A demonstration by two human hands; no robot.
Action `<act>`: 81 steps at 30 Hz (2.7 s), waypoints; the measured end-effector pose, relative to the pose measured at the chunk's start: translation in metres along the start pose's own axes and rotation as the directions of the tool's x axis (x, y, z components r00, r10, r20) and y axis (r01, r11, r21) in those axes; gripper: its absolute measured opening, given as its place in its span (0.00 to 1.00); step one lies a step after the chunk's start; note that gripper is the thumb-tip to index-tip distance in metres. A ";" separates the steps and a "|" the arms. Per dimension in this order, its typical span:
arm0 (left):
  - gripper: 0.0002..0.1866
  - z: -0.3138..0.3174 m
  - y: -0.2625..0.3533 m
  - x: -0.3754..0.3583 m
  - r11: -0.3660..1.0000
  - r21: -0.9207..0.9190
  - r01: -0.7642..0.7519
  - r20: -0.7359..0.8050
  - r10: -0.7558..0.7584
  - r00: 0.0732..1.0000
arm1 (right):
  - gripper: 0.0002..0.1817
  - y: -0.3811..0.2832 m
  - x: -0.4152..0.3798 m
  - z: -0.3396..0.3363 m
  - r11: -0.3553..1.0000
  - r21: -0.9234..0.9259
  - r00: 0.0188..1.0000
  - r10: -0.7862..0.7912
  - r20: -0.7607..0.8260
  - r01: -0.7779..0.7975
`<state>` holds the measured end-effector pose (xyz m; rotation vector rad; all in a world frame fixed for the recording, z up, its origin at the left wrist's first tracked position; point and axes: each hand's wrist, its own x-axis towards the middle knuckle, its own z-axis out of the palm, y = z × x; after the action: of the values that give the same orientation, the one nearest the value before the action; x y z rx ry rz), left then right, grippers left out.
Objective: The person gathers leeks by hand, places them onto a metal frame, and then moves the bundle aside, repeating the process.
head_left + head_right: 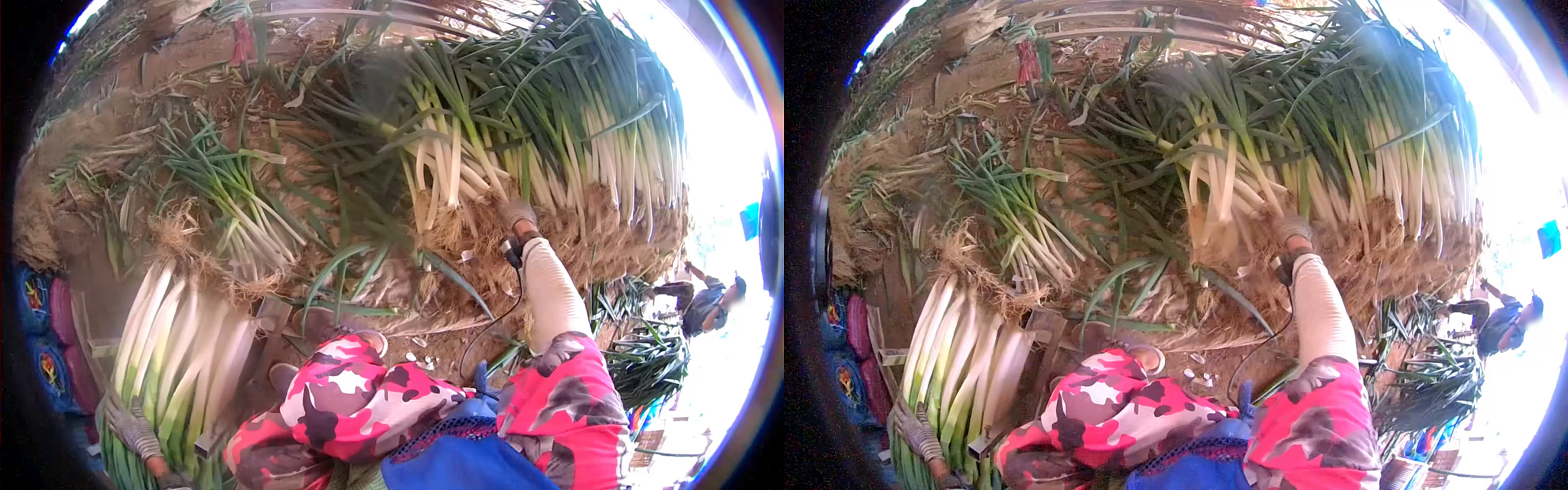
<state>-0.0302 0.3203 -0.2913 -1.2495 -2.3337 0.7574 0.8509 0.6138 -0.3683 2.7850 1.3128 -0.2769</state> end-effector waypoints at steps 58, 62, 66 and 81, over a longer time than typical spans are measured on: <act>0.18 -0.378 0.299 -0.173 -0.799 -0.266 0.539 -0.050 0.570 0.820 | 0.48 0.157 -0.367 -0.212 0.079 0.952 0.497 -0.838 0.224 -0.296; 0.21 -0.363 0.294 -0.176 -0.905 -0.389 0.174 -0.074 0.219 0.973 | 0.48 0.147 -0.371 -0.209 0.037 0.978 0.502 -0.854 0.137 -0.204; 0.20 -0.364 0.287 -0.186 -0.957 -0.274 0.091 -0.183 0.145 0.972 | 0.43 0.144 -0.354 -0.193 0.021 0.945 0.382 -0.912 0.151 -0.325; 0.06 -0.389 0.309 -0.271 -0.541 -0.450 -0.710 -0.867 0.077 0.491 | 0.37 0.141 -0.275 -0.161 -0.031 0.775 0.209 -0.969 0.132 -0.631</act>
<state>0.5278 0.3410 -0.2014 -2.7955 -1.1380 -1.8525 0.8099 0.3343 -0.1646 0.8687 1.2077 -3.6176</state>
